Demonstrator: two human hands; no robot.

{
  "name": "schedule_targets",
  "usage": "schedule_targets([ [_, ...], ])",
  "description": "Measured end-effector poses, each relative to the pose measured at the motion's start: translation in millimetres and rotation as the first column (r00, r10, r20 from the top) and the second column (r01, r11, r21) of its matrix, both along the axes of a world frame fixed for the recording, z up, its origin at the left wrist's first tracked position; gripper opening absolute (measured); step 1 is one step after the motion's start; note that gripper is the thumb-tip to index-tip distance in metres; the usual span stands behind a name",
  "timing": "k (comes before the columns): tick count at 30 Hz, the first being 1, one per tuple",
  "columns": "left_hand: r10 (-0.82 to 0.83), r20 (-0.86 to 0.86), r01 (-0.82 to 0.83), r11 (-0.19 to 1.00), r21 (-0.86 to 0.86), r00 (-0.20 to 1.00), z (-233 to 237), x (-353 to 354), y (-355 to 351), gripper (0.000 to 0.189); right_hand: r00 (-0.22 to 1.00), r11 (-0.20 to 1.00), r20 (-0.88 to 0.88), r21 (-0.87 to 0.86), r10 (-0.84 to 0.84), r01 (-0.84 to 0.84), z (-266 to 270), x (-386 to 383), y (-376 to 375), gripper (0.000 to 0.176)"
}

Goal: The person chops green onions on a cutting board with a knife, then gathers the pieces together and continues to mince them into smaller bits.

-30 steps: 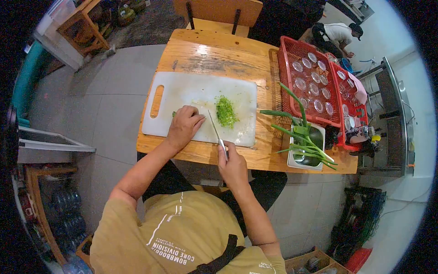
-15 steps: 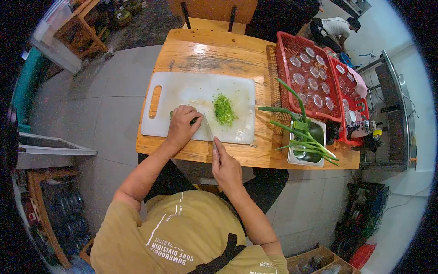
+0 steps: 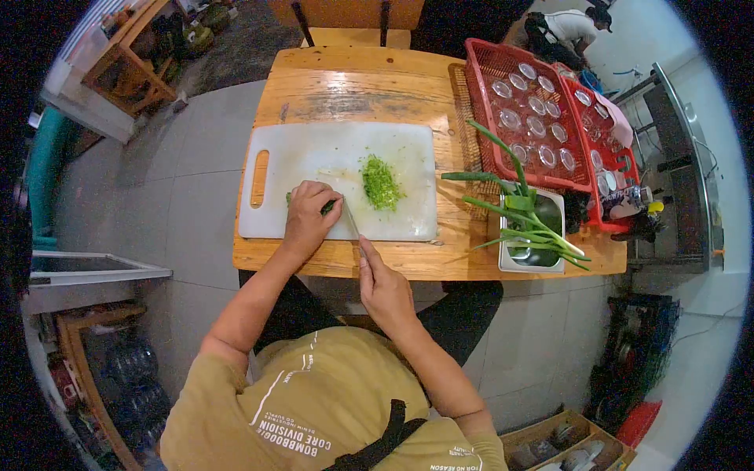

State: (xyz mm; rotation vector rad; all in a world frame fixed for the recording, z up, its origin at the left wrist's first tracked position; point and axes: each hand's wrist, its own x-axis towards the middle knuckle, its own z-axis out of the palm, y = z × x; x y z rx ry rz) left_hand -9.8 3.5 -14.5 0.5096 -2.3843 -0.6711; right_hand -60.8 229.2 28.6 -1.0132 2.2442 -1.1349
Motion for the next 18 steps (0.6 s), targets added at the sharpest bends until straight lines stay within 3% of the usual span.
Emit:
schedule_targets([
  [4,0.009,0.004,-0.009,1.000,-0.014,1.000,3,-1,1,0.009,0.993,0.998,0.114,0.067,-0.026,0.018,5,-3,-6,0.045],
  [13,0.021,0.001,-0.021,0.999,-0.024,1.000,4,-2,3,0.008,0.994,0.999,-0.103,0.008,-0.033,0.034,-7,1,-16,0.046],
  [16,0.014,-0.009,-0.014,1.000,-0.018,1.000,2,-2,3,0.008,0.999,0.998,-0.028,0.045,-0.044,0.045,3,4,-7,0.046],
  [18,0.009,-0.004,-0.009,1.000,-0.028,1.000,0,-2,3,0.008,0.995,0.997,0.080,-0.019,-0.067,0.068,7,5,-6,0.046],
])
